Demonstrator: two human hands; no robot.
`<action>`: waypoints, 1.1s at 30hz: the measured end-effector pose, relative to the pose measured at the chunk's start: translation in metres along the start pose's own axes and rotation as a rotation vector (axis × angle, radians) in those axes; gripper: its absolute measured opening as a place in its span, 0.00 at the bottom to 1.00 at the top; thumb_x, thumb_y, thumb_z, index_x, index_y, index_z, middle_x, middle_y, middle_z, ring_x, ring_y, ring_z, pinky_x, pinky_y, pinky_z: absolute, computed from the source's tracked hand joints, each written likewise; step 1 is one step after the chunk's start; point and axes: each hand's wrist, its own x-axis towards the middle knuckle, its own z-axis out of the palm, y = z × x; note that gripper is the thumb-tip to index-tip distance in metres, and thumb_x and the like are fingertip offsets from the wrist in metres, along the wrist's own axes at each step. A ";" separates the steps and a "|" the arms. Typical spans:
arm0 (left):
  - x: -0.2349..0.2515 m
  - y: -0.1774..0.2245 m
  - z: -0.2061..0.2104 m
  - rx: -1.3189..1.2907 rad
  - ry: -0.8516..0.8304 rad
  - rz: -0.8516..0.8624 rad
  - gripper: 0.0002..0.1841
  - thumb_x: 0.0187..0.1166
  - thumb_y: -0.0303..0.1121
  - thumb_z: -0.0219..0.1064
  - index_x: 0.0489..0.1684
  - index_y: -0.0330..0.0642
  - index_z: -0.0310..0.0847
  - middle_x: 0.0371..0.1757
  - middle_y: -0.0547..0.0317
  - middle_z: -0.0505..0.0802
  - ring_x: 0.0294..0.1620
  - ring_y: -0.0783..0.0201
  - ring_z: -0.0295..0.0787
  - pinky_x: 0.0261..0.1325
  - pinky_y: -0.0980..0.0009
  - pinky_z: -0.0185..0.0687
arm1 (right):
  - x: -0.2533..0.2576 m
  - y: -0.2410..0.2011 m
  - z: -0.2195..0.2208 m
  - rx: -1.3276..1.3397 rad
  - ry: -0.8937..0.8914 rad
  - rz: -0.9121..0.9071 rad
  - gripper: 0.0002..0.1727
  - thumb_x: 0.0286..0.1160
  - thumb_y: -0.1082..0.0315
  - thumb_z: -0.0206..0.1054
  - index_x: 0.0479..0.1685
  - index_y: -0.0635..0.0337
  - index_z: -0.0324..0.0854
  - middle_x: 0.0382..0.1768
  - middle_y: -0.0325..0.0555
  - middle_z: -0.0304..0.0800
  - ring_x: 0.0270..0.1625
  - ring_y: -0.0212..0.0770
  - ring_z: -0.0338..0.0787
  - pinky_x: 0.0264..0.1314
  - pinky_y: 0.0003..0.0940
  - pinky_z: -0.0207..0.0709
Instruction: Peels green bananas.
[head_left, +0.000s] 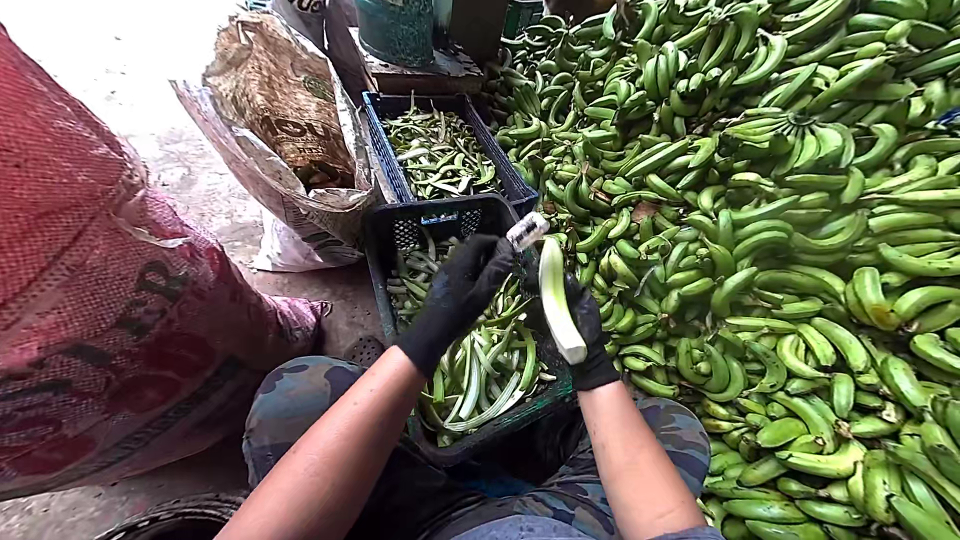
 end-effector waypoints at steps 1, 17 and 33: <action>-0.008 0.002 0.007 -0.062 -0.061 -0.042 0.26 0.88 0.61 0.52 0.70 0.54 0.80 0.42 0.57 0.91 0.37 0.62 0.87 0.43 0.54 0.86 | 0.005 -0.005 0.000 0.015 0.043 -0.028 0.32 0.83 0.33 0.46 0.62 0.46 0.81 0.44 0.46 0.93 0.33 0.40 0.91 0.34 0.40 0.88; -0.030 0.003 0.051 -0.373 -0.170 -0.050 0.24 0.88 0.60 0.51 0.65 0.56 0.82 0.45 0.65 0.91 0.41 0.70 0.86 0.47 0.65 0.83 | 0.030 -0.041 0.024 0.005 0.457 -0.173 0.19 0.91 0.50 0.46 0.56 0.51 0.76 0.41 0.42 0.88 0.42 0.39 0.90 0.44 0.43 0.88; -0.025 -0.008 0.045 0.296 0.053 0.343 0.27 0.86 0.56 0.55 0.73 0.49 0.82 0.46 0.49 0.89 0.46 0.49 0.88 0.49 0.49 0.85 | 0.007 -0.042 0.031 0.065 0.251 -0.121 0.23 0.94 0.46 0.40 0.53 0.48 0.79 0.38 0.37 0.90 0.40 0.32 0.91 0.43 0.33 0.89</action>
